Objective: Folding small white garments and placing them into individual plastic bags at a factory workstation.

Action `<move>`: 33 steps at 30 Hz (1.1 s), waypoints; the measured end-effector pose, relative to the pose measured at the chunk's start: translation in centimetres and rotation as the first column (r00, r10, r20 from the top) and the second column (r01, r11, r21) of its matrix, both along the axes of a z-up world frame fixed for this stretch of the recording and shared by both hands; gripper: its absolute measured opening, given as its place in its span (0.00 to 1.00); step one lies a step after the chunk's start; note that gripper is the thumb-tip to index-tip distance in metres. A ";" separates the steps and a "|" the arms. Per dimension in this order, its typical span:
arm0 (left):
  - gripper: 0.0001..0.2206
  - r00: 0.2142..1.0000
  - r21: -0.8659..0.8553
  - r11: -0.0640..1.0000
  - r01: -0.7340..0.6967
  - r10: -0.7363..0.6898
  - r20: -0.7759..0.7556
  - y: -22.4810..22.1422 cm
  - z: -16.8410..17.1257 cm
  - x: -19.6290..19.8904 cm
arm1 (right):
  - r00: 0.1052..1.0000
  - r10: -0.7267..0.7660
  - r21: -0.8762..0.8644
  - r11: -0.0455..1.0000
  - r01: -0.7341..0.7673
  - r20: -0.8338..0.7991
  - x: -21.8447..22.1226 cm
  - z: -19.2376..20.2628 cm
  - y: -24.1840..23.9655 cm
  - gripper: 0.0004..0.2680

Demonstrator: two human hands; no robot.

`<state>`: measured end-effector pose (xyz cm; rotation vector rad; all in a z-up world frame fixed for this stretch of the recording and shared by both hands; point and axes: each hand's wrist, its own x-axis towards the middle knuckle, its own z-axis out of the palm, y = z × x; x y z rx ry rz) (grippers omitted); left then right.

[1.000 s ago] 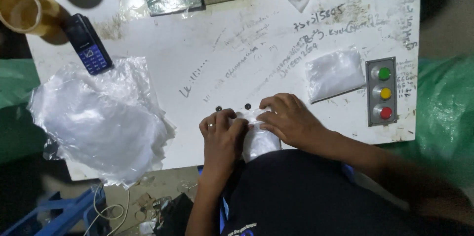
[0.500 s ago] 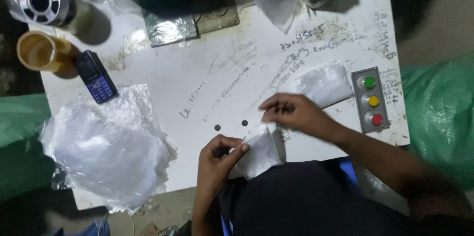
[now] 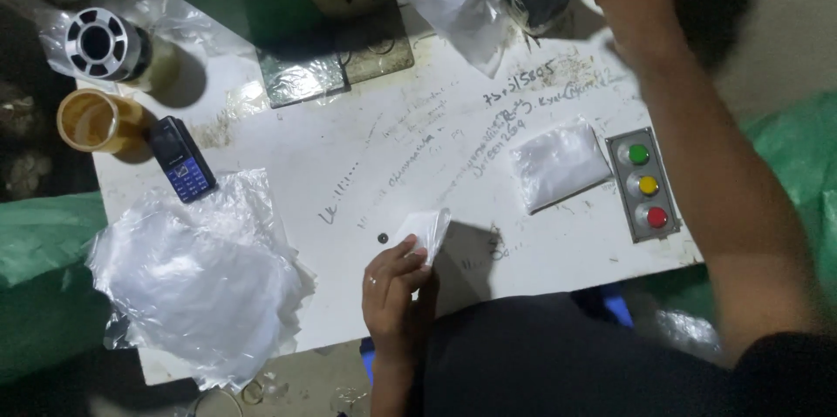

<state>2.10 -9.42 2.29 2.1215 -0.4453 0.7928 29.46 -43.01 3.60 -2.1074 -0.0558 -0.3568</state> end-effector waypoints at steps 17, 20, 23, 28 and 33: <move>0.05 0.997 0.231 0.970 0.078 -0.080 -0.001 -3.5 -4.5 1.4 | 0.643 0.484 0.349 0.875 -0.336 -0.593 -19.9 1.5 11.4 0.10; 0.07 0.986 0.146 0.985 -0.091 0.109 -0.124 -4.2 -1.4 1.8 | 0.576 0.477 0.329 0.878 -0.348 -0.664 -19.2 2.5 11.5 0.08; 0.08 0.922 -0.535 0.833 -0.139 -0.088 -0.378 -4.5 -0.1 1.7 | 0.790 0.299 -0.061 0.919 -0.390 -0.536 -19.6 3.3 11.9 0.16; 0.11 0.740 -0.770 0.588 -0.245 -0.400 -0.541 -3.6 -0.5 2.0 | 0.681 0.489 0.247 0.870 -0.427 -0.545 -20.5 1.7 10.1 0.09; 0.11 0.676 -0.630 0.747 -0.211 -0.355 -0.646 -3.1 -0.2 1.9 | 0.783 0.301 -0.246 0.835 -0.492 -0.545 -18.2 3.8 3.5 0.10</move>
